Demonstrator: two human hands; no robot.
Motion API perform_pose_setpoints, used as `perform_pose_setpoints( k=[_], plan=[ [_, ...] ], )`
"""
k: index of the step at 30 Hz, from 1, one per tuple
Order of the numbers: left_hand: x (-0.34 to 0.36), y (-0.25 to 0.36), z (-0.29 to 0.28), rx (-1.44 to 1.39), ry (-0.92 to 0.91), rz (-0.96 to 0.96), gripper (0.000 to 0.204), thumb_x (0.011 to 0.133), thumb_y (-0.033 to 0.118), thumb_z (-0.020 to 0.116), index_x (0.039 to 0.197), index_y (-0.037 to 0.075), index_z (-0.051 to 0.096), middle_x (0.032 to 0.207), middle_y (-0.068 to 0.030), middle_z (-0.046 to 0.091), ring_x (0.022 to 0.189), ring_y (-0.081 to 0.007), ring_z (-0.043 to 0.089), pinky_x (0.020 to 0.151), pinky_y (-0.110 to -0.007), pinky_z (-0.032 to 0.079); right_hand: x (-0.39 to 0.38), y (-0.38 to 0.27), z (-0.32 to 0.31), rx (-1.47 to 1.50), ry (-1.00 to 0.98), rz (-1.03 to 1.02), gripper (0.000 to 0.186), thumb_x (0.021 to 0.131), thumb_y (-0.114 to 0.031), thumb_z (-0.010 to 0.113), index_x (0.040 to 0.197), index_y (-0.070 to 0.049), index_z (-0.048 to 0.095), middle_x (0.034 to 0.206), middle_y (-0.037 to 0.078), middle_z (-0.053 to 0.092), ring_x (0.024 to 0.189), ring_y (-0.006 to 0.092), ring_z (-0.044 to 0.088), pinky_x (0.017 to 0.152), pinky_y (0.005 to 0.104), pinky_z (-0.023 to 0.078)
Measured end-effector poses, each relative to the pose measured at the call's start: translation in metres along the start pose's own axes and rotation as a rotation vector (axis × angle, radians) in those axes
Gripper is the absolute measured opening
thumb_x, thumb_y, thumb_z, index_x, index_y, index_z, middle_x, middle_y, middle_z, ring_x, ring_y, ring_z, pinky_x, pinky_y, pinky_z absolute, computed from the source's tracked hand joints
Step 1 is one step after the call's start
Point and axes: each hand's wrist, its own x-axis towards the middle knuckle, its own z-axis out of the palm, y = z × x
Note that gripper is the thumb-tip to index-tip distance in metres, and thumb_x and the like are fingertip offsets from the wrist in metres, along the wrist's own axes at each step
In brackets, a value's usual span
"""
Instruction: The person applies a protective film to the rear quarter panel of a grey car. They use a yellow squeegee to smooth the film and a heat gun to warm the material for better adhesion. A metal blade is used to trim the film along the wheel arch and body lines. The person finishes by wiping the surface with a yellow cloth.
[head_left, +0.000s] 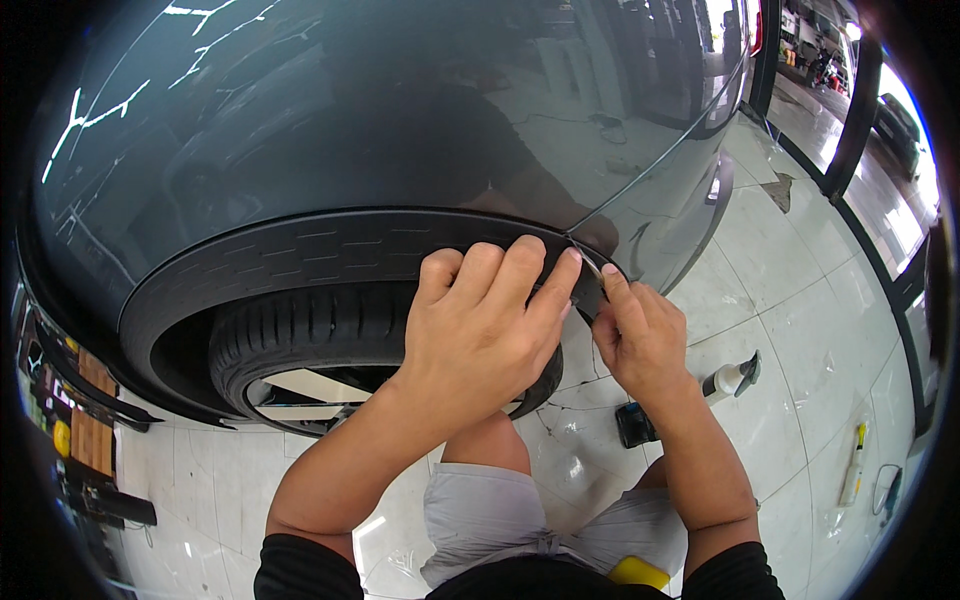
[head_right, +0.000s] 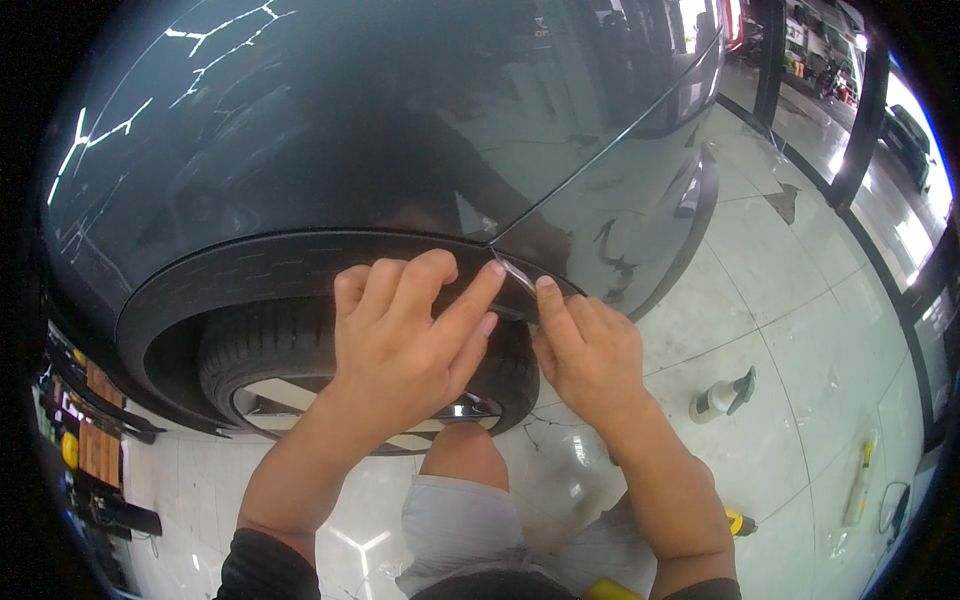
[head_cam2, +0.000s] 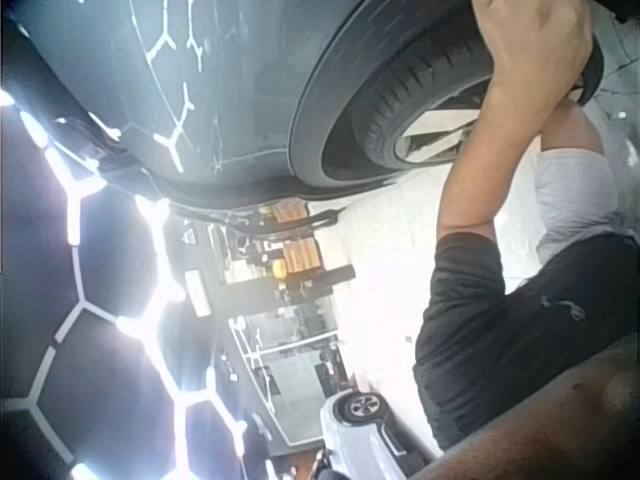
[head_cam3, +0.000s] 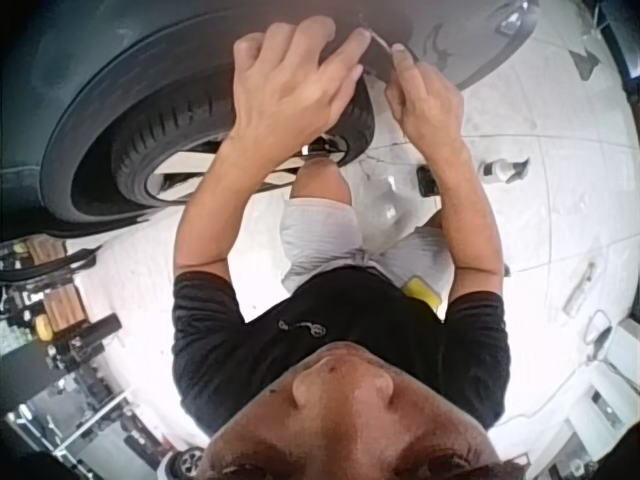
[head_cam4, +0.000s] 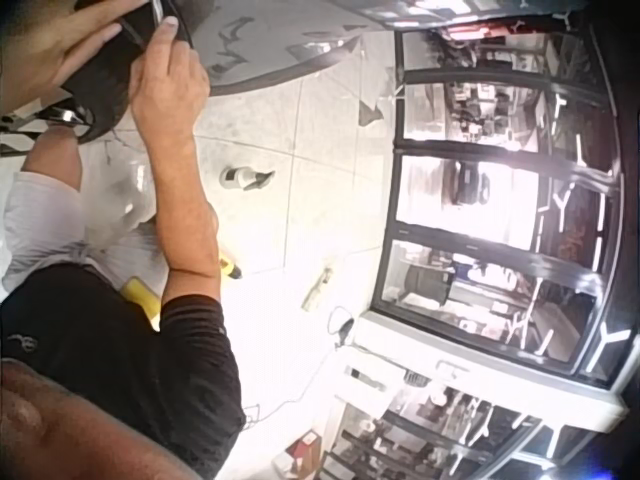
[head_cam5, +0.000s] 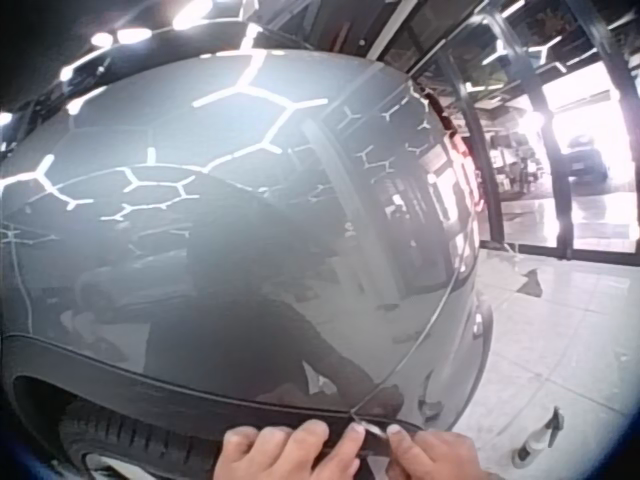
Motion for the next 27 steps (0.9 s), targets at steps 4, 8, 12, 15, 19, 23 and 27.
perform_pose_setpoints(
  k=[4, 8, 12, 15, 19, 23, 27],
  plan=[
    [-0.0002, 0.0001, -0.001, 0.002, -0.01, -0.005, 0.04, 0.074, 0.022, 0.075, 0.113, 0.015, 0.07, 0.102, -0.0027, 0.055, 0.085, -0.0187, 0.051, 0.079, -0.038, 0.031, 0.0003, 0.0005, 0.0011, 0.006, 0.005, -0.004, 0.055, 0.065, 0.0, 0.071, 0.12, 0.003, 0.059, 0.071, 0.006, 0.05, 0.059, 0.0227, 0.054, 0.052, 0.0343, 0.045],
    [-0.0009, -0.0003, 0.0002, 0.003, -0.005, -0.003, 0.04, 0.073, 0.022, 0.075, 0.113, 0.016, 0.07, 0.103, -0.0025, 0.055, 0.085, -0.0185, 0.051, 0.079, -0.038, 0.032, 0.0014, 0.001, 0.0017, 0.011, 0.007, -0.007, 0.055, 0.065, 0.001, 0.07, 0.119, 0.004, 0.06, 0.071, 0.006, 0.05, 0.059, 0.0226, 0.054, 0.051, 0.0341, 0.044],
    [-0.0007, -0.0014, -0.0002, 0.001, -0.003, -0.005, 0.04, 0.073, 0.022, 0.075, 0.112, 0.016, 0.07, 0.103, -0.0021, 0.055, 0.085, -0.0183, 0.051, 0.078, -0.038, 0.032, 0.0021, 0.0017, 0.0035, 0.016, 0.015, -0.014, 0.054, 0.065, 0.002, 0.07, 0.118, 0.004, 0.06, 0.07, 0.006, 0.05, 0.059, 0.0223, 0.054, 0.051, 0.0343, 0.044],
    [-0.0007, -0.0027, -0.0003, 0.007, -0.002, -0.006, 0.041, 0.073, 0.022, 0.075, 0.113, 0.016, 0.07, 0.103, -0.0019, 0.055, 0.085, -0.0181, 0.051, 0.078, -0.038, 0.032, 0.0027, 0.0011, 0.0037, 0.003, 0.007, -0.013, 0.054, 0.065, 0.002, 0.07, 0.117, 0.004, 0.06, 0.07, 0.006, 0.05, 0.059, 0.0223, 0.054, 0.051, 0.0344, 0.044],
    [-0.0014, -0.003, 0.0002, 0.013, -0.005, -0.002, 0.04, 0.073, 0.023, 0.075, 0.113, 0.017, 0.07, 0.103, -0.0019, 0.055, 0.085, -0.0181, 0.051, 0.078, -0.038, 0.032, 0.002, 0.0018, 0.0043, 0.006, 0.007, -0.011, 0.053, 0.065, 0.002, 0.07, 0.118, 0.004, 0.06, 0.07, 0.006, 0.051, 0.059, 0.0227, 0.054, 0.051, 0.0347, 0.044],
    [-0.0017, -0.0025, -0.0018, 0.009, -0.031, -0.005, 0.04, 0.074, 0.023, 0.074, 0.113, 0.016, 0.07, 0.103, -0.0023, 0.055, 0.085, -0.0185, 0.051, 0.079, -0.038, 0.032, 0.0007, -0.0005, 0.0028, 0.034, -0.002, 0.026, 0.047, 0.07, 0.003, 0.069, 0.116, 0.002, 0.06, 0.072, 0.008, 0.053, 0.059, 0.0246, 0.055, 0.053, 0.0363, 0.045],
    [-0.0028, -0.0032, -0.0023, -0.035, -0.003, 0.002, 0.04, 0.076, 0.022, 0.073, 0.114, 0.012, 0.069, 0.102, -0.0031, 0.056, 0.085, -0.0192, 0.052, 0.08, -0.038, 0.033, -0.0019, -0.0045, 0.0, 0.167, 0.057, 0.189, 0.039, 0.077, 0.001, 0.065, 0.116, -0.001, 0.06, 0.074, 0.01, 0.055, 0.061, 0.028, 0.056, 0.055, 0.0383, 0.045]
  ],
)
